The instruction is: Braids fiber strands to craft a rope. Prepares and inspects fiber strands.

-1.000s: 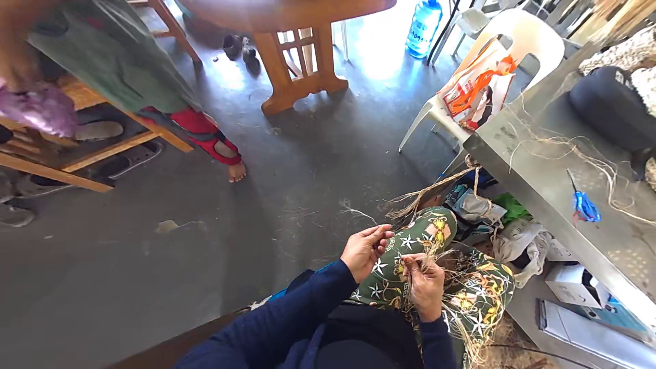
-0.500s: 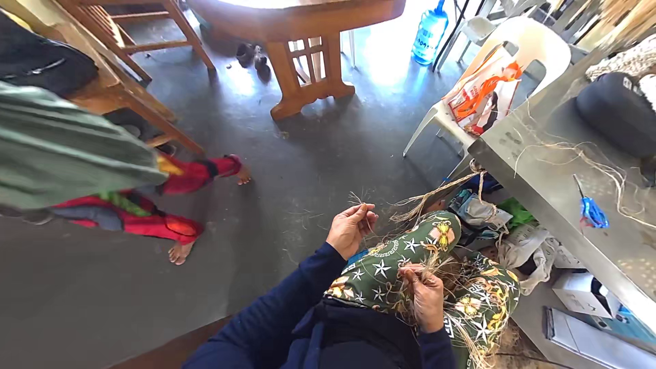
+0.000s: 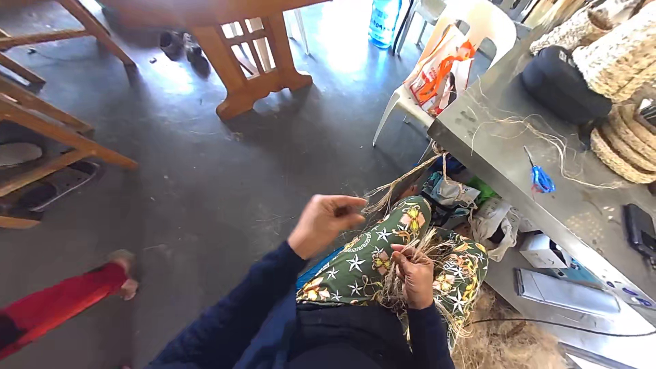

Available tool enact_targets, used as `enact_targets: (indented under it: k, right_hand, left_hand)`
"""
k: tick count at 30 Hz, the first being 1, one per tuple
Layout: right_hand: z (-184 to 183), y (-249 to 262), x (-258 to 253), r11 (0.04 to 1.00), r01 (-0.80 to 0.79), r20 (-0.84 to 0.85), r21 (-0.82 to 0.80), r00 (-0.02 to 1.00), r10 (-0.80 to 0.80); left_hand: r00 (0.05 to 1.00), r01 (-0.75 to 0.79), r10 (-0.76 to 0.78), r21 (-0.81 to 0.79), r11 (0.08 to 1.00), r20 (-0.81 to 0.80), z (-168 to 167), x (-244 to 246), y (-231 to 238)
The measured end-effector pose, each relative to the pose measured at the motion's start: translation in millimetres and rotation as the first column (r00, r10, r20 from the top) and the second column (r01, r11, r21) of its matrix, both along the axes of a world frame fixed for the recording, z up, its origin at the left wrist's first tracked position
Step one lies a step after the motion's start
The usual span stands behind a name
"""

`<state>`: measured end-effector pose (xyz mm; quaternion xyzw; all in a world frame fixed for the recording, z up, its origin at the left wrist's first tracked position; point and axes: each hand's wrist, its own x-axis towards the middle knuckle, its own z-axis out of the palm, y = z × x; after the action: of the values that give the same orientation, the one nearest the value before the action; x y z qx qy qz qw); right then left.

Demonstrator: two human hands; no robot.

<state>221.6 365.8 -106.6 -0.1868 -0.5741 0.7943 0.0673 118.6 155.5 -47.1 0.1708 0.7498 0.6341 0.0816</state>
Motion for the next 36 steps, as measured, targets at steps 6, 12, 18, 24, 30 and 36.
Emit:
enact_targets:
  k: [6, 12, 18, 24, 30, 36]
  right_hand:
    - [5, -3, 2, 0.98, 0.009, 0.023, -0.2, 1.0, -0.005]
    - [1, 2, 7, 0.935, -0.03, -0.023, -0.354, 0.999, 0.024]
    - [-3, 8, 10, 0.903, -0.114, -0.058, -0.414, 0.993, 0.099]
    - [-1, 7, 11, 0.889, -0.092, -0.028, -0.448, 0.996, 0.09]
    - [-1, 1, 8, 0.94, 0.066, 0.071, -0.335, 0.996, -0.045]
    - [0, 2, 4, 0.95, 0.161, 0.109, -0.266, 0.985, -0.136]
  left_hand:
    - [0.893, 0.019, -0.131, 0.257, 0.966, 0.43, -24, 31, 63]
    - [0.822, 0.046, -0.177, 0.247, 0.968, 0.542, -30, 35, 75]
    - [0.714, 0.115, -0.257, 0.253, 0.961, 0.651, -36, 31, 74]
    - [0.645, 0.132, -0.289, 0.27, 0.954, 0.707, -39, 31, 72]
    - [0.662, 0.125, -0.299, 0.293, 0.948, 0.687, -43, 31, 67]
    - [0.765, 0.214, -0.323, 0.253, 0.943, 0.557, -47, 41, 71]
